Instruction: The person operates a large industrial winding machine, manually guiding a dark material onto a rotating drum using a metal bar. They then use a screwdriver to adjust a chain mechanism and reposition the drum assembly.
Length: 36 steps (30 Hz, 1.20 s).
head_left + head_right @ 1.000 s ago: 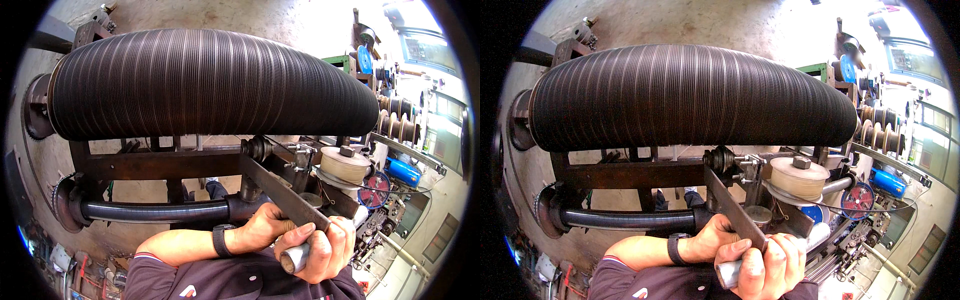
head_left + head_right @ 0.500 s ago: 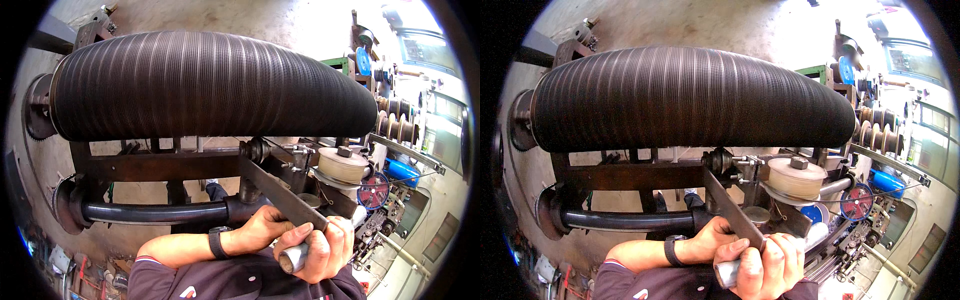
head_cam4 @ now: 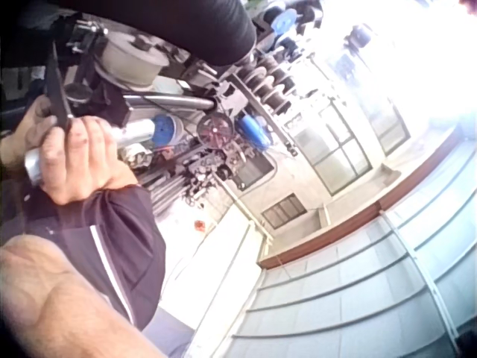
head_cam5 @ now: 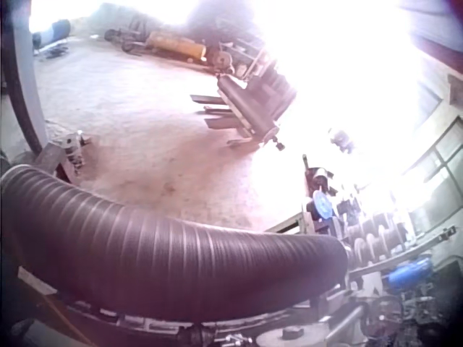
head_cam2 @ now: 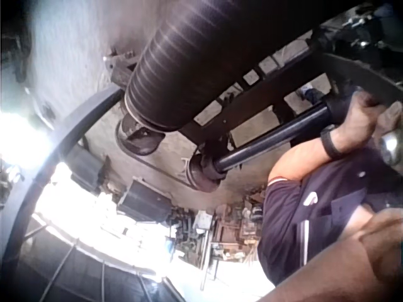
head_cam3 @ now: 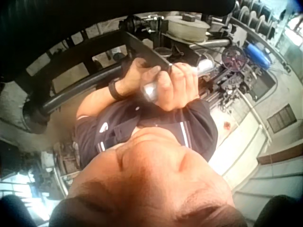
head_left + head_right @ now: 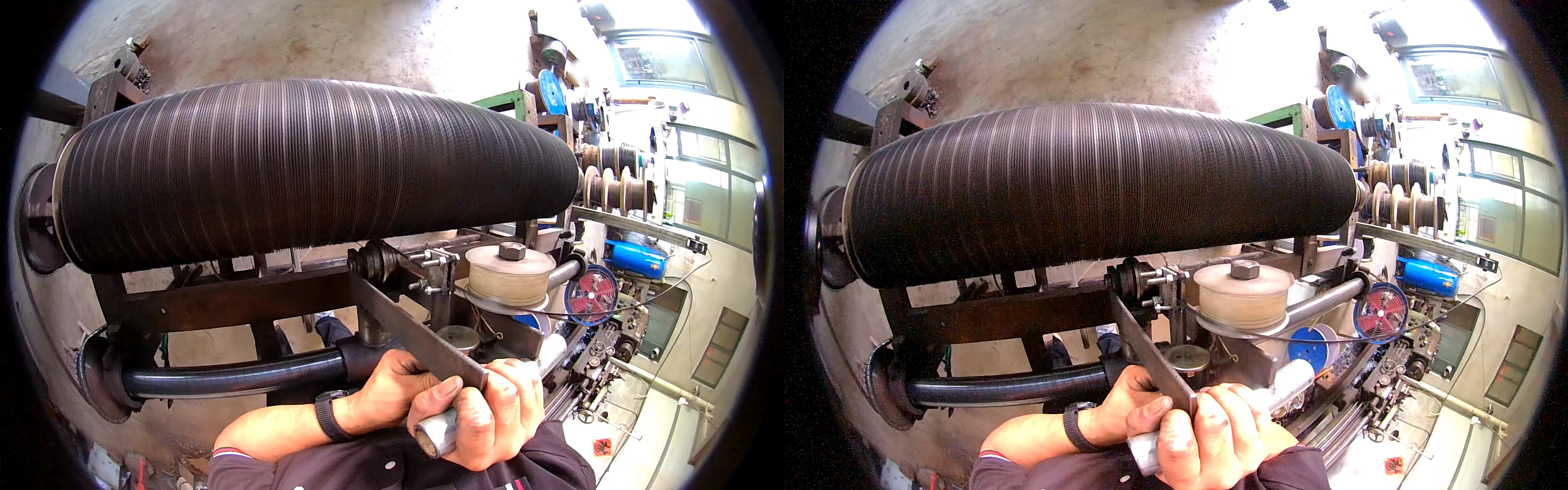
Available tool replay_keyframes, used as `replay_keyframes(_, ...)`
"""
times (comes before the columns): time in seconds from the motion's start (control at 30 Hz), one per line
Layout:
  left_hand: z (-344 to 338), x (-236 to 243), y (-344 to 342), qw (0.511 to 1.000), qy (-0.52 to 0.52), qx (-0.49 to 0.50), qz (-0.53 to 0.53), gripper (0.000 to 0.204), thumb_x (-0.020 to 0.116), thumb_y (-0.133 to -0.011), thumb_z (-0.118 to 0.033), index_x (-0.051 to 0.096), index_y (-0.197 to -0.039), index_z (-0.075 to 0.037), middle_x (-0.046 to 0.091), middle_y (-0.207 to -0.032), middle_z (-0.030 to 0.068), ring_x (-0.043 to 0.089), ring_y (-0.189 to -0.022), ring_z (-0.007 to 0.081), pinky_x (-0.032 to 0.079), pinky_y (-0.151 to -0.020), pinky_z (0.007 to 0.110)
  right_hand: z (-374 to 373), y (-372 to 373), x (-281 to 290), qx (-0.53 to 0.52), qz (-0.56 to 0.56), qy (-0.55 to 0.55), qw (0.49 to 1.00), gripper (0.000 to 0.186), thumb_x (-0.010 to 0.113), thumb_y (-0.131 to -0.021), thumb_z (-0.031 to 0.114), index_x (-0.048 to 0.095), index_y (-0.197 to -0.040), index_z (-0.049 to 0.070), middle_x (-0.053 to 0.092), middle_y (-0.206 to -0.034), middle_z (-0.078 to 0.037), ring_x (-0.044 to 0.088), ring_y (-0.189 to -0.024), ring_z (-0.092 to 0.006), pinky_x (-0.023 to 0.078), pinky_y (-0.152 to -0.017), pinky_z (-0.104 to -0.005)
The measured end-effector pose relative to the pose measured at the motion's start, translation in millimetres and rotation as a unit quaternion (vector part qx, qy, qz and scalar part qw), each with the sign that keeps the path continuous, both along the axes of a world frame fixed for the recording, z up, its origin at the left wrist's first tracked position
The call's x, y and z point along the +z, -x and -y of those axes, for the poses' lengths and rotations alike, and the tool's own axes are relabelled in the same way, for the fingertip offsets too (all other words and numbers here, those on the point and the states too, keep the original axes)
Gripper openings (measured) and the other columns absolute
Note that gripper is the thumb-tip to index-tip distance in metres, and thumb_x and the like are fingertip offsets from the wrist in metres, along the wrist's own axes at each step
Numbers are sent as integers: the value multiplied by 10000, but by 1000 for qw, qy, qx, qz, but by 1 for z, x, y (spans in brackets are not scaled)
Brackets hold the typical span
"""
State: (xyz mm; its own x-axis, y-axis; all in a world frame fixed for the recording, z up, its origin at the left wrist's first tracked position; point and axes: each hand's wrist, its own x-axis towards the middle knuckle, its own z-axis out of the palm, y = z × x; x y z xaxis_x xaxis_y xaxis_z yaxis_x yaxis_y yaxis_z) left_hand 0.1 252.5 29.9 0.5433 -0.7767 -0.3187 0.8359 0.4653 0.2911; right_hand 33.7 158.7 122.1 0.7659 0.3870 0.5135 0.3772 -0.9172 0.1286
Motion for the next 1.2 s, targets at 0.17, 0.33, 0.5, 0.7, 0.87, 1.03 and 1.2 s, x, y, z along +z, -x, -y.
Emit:
replay_keyframes(0.17, -1, 3, 0, 1000, 7, 15, -12, 497, 698, -916, -428, 726, -1074, 42, 734, -1051, 102, 657, -986, 163, 521, -893, 315, -2, 3, 4, -12, -20, 5, 1000, 130, 635, -754, 65, 512, -738, 25, 530, -622, -122, 562, -506, -279, 479, -487, -389)
replay_keyframes(0.33, -4, 3, 0, 999, 11, 34, -22, 472, 703, -921, -404, 726, -1072, 43, 736, -1044, 99, 656, -979, 152, 525, -883, 307, -1, 4, 2, 8, -36, -5, 999, 122, 633, -756, 63, 518, -739, 28, 536, -624, -121, 563, -511, -278, 484, -497, -389)
replay_keyframes(0.5, -3, 4, -1, 999, 23, 25, -23, 433, 709, -928, -367, 725, -1071, 41, 737, -1048, 90, 655, -978, 144, 531, -879, 306, -8, 2, 5, -9, -21, 7, 1000, 133, 629, -769, 59, 515, -730, 3, 523, -615, -134, 554, -504, -281, 475, -489, -395)
replay_keyframes(0.7, -6, 0, 3, 999, 24, 33, -33, 344, 716, -916, -264, 722, -1090, 33, 739, -1073, 82, 648, -1012, 132, 525, -907, 302, -12, 0, 0, 1, -3, 6, 1000, 153, 616, -777, 49, 489, -711, -3, 504, -593, -148, 534, -483, -295, 455, -461, -405)
replay_keyframes(0.87, -8, -4, 8, 997, 38, 49, -35, 230, 692, -931, -140, 726, -1088, 24, 742, -1076, 61, 647, -1009, 110, 533, -897, 284, -16, 2, -3, 7, 8, 11, 1000, 152, 602, -777, 39, 469, -711, 9, 505, -592, -148, 524, -480, -296, 452, -456, -409)
replay_keyframes(1.03, -4, -12, 14, 994, 79, 74, -25, 215, 686, -986, -113, 724, -1167, -4, 742, -1116, 62, 668, -1015, 121, 555, -888, 282, -18, 2, 1, 4, -11, 16, 1000, 130, 601, -778, 37, 486, -729, 2, 524, -603, -146, 535, -495, -298, 457, -466, -411)
replay_keyframes(1.2, -10, -5, 8, 994, 68, 74, -31, 191, 693, -956, -104, 734, -1111, 1, 749, -1084, 55, 661, -1006, 113, 545, -891, 286, -20, 3, -1, 4, 2, 14, 1000, 119, 600, -778, 31, 495, -735, -3, 533, -610, -152, 544, -503, -304, 462, -475, -413)
